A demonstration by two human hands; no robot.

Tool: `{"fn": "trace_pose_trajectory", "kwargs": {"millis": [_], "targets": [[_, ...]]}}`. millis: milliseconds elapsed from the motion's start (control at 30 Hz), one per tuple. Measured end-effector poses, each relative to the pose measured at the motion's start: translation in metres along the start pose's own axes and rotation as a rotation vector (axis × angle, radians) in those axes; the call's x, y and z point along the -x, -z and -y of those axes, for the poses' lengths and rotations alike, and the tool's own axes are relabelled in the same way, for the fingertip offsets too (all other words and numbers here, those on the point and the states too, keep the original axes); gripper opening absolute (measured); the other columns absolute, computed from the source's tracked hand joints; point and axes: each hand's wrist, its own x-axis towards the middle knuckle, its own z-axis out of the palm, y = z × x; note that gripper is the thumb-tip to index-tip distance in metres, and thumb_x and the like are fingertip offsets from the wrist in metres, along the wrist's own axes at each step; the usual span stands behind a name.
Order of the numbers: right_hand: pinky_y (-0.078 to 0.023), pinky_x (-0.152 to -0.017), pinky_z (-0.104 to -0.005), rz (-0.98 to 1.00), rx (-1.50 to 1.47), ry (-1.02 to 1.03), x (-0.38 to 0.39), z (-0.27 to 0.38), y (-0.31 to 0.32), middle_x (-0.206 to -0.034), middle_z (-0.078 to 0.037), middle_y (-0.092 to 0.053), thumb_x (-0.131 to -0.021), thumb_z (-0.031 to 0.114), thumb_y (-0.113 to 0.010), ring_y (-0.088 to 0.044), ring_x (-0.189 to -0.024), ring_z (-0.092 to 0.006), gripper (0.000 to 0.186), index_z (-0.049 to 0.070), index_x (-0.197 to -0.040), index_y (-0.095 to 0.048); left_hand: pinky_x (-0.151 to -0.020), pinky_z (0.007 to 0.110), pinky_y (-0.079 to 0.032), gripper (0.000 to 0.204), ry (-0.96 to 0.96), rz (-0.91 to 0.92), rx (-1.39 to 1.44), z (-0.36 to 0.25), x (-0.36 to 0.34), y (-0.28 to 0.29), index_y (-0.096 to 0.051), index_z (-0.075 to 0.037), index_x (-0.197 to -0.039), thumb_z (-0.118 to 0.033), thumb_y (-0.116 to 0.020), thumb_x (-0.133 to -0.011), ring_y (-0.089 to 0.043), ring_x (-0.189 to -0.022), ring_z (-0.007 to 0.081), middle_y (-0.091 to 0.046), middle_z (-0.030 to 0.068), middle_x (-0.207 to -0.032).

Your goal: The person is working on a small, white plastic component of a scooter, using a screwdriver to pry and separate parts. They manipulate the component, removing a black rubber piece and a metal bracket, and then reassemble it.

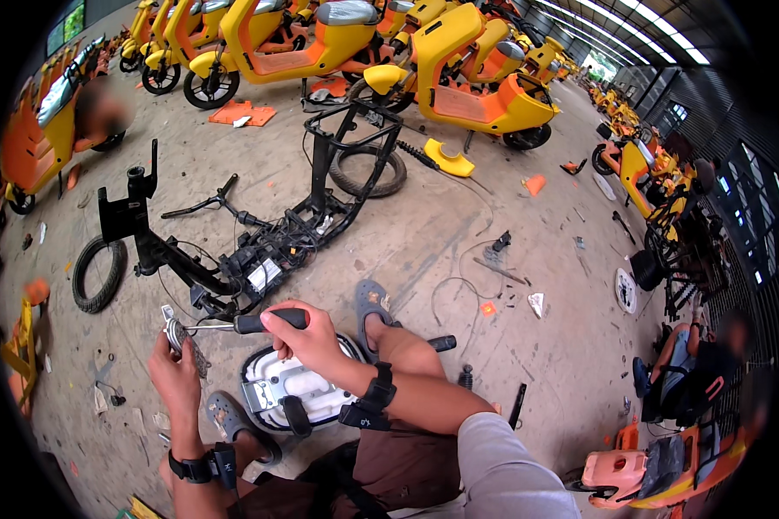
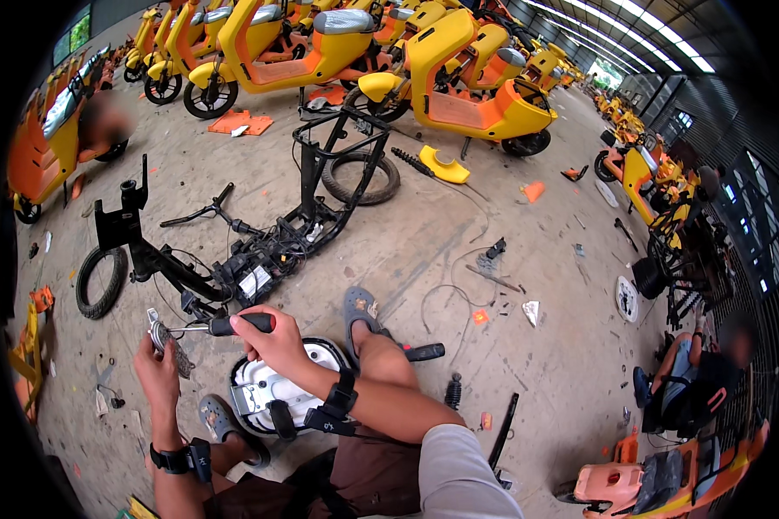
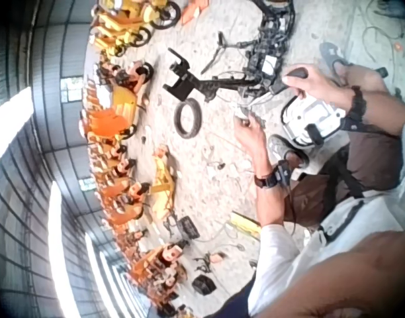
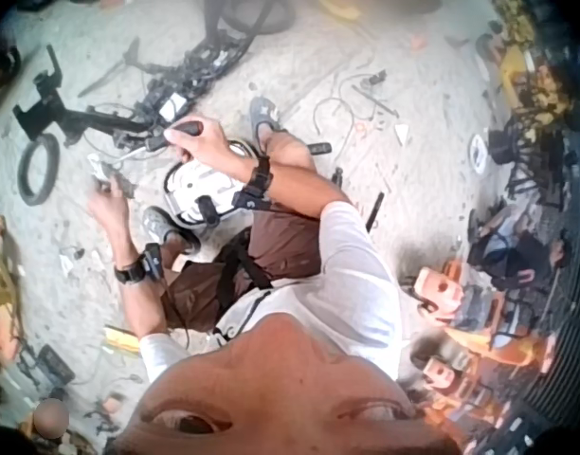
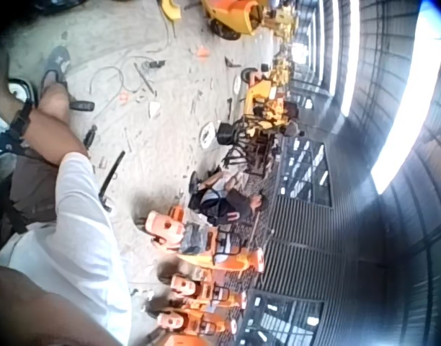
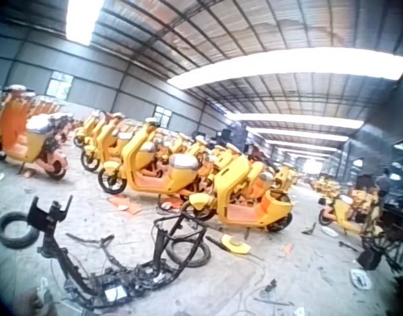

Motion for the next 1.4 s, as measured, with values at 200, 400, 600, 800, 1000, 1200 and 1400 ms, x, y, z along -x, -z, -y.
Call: {"fn": "trace_pose_trajectory", "kwargs": {"millis": [200,400,600,800,1000,1200,1400], "targets": [[-0.038,-0.042,-0.0273,-0.142,-0.055,-0.164,-0.013,-0.010,0.015,-0.057,-0.002,-0.053,-0.091,0.045,-0.068,-0.050,-0.046,-0.0111,0.041,0.006,-0.080,-0.057,-0.056,0.034,-0.044,0.030,-0.074,-0.015,-0.176,0.001,-0.003,-0.013,-0.060,0.004,-0.115,-0.010,-0.066,-0.090,-0.053,-0.057,0.0177,-0.060,0.0133,-0.070],[-0.046,-0.048,-0.0231,0.212,0.120,0.217,-0.010,0.013,0.016,-0.077,-0.002,-0.065,-0.087,0.021,-0.076,-0.059,-0.059,-0.0071,0.030,0.002,-0.106,-0.064,-0.066,0.031,-0.047,0.023,-0.143,0.108,-0.127,0.019,-0.027,0.011,-0.059,0.006,-0.109,-0.010,-0.064,-0.092,-0.057,-0.072,0.0132,-0.064,0.0107,-0.082],[-0.046,-0.041,-0.0248,0.169,0.172,0.105,0.005,0.016,0.021,-0.068,-0.008,-0.067,-0.084,0.016,-0.073,-0.061,-0.050,-0.0108,0.029,-0.005,-0.103,-0.065,-0.068,0.026,-0.047,0.023,0.000,0.297,0.152,0.052,-0.036,0.014,-0.059,0.004,-0.113,-0.012,-0.061,-0.097,-0.053,-0.078,0.0100,-0.061,0.0035,-0.091],[-0.042,-0.039,-0.0246,-0.025,0.133,-0.078,0.045,0.031,0.016,-0.063,-0.007,-0.063,-0.086,0.021,-0.070,-0.058,-0.046,-0.0116,0.025,-0.003,-0.089,-0.068,-0.065,0.026,-0.046,0.023,-0.141,0.314,0.102,0.045,-0.029,0.005,-0.061,0.004,-0.111,-0.013,-0.062,-0.096,-0.051,-0.074,0.0083,-0.061,0.0020,-0.085],[-0.044,-0.042,-0.0252,0.013,0.107,-0.282,0.033,0.025,0.016,-0.069,-0.007,-0.063,-0.090,0.029,-0.070,-0.059,-0.050,-0.0124,0.030,0.000,-0.099,-0.067,-0.058,0.033,-0.045,0.018,-0.191,0.239,-0.065,0.021,-0.009,-0.002,-0.061,0.005,-0.098,-0.010,-0.065,-0.090,-0.051,-0.063,0.0132,-0.060,0.0120,-0.073],[-0.045,-0.049,-0.0240,-0.158,0.451,-0.117,0.018,0.065,0.054,-0.070,-0.006,-0.065,-0.086,0.032,-0.074,-0.061,-0.057,-0.0090,0.035,-0.001,-0.100,-0.071,-0.057,0.033,-0.043,0.019,-0.081,0.224,-0.267,-0.021,-0.008,0.020,-0.058,0.004,-0.097,-0.012,-0.065,-0.091,-0.049,-0.060,0.0150,-0.059,0.0127,-0.072],[-0.053,-0.071,-0.0370,0.130,1.098,-0.262,-0.025,-0.010,0.070,-0.083,-0.014,-0.071,-0.078,0.037,-0.076,-0.069,-0.080,-0.0268,0.041,0.007,-0.106,-0.072,-0.057,0.037,-0.040,0.024,-0.071,0.267,-0.137,-0.019,-0.001,0.012,-0.051,0.001,-0.103,-0.019,-0.063,-0.095,-0.043,-0.060,0.0204,-0.051,0.0153,-0.069]]}}
